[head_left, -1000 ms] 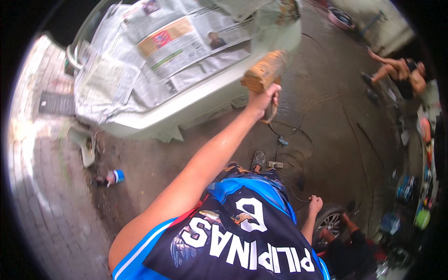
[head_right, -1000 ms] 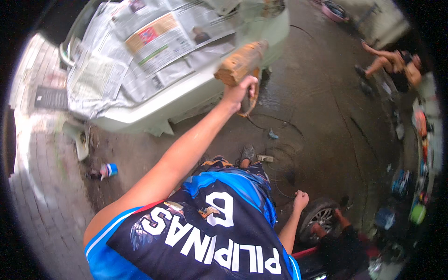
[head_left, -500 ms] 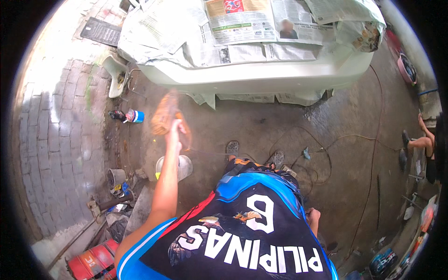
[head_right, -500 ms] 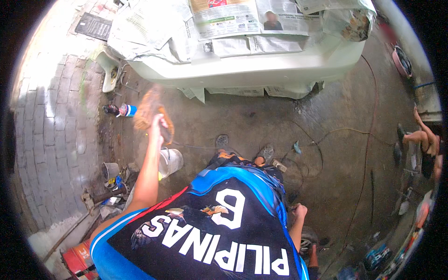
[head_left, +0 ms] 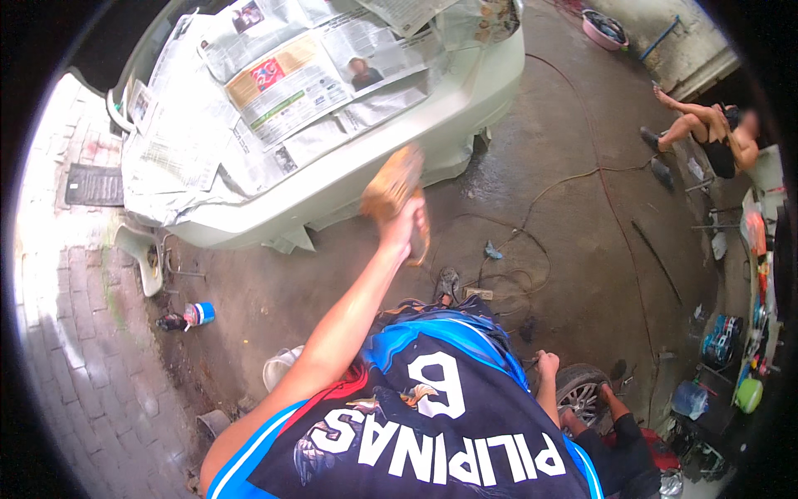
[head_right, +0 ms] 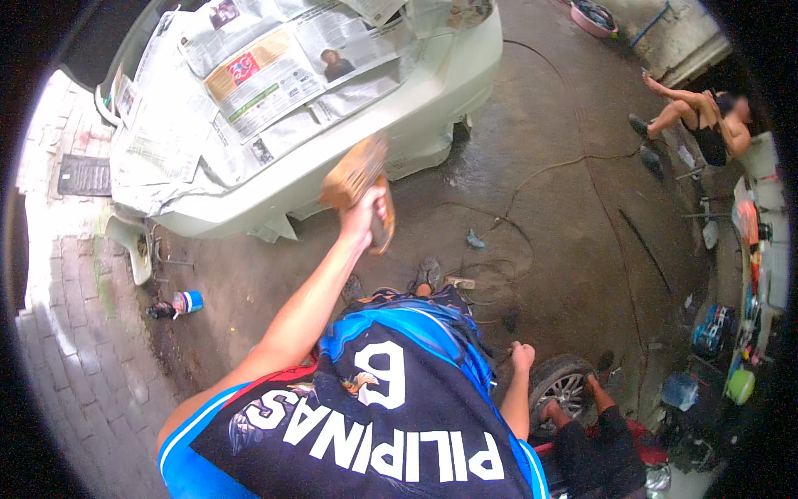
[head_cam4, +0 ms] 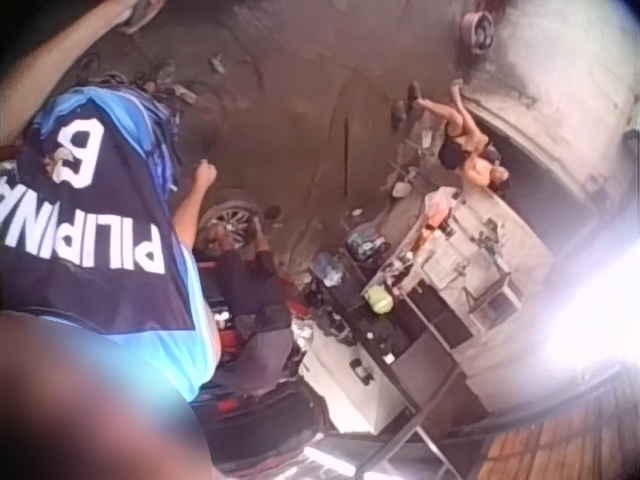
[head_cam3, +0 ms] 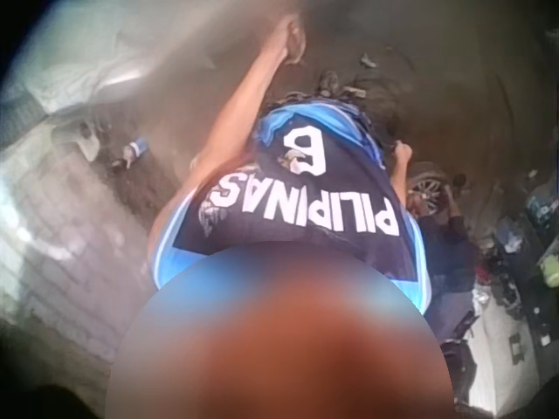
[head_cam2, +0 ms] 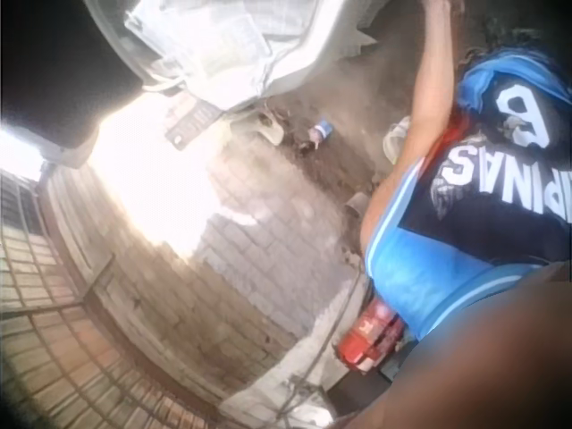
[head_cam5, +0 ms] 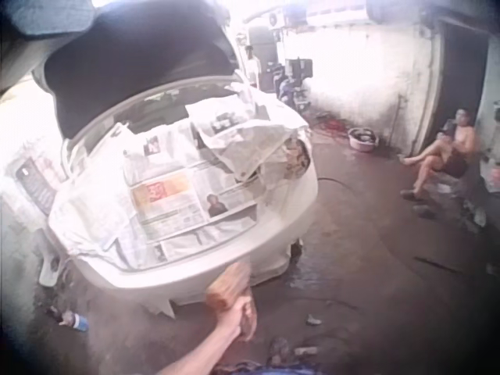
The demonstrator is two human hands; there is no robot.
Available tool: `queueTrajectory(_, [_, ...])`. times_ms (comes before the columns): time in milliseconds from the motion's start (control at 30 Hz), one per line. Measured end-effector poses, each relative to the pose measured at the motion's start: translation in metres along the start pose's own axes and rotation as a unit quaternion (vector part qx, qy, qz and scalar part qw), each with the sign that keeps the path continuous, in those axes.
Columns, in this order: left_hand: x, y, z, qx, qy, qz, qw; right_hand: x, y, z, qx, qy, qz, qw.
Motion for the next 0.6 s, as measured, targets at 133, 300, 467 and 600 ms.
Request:
queueTrajectory(133, [-0.047,0.057,-0.098,0.028,-0.075,-0.093,0.992,0.022,0.021,-0.001,-0.043,0.006,-0.014,0.999])
queueTrajectory(300, [-0.053,0.096,-0.147,0.09,-0.12,-0.195,0.969,0.05,0.014,0.007,-0.04,0.011,-0.01,0.999])
queueTrajectory(467, [-0.014,0.048,-0.095,0.043,-0.092,-0.127,0.987,0.045,-0.01,0.012,0.101,-0.055,0.122,0.986])
queueTrajectory(600, [0.027,-0.002,0.023,0.047,-0.003,-0.04,0.998,0.018,-0.016,0.01,0.215,-0.141,0.219,0.941])
Point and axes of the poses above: each hand's wrist, its own x-axis away from the middle knuckle, its own z-axis out of the back of the hand, y = z × x, the point moved 5 cm from there along -x, towards the middle knuckle, and after that the axes turned 5 degrees about -x, right-handed, at the moved point
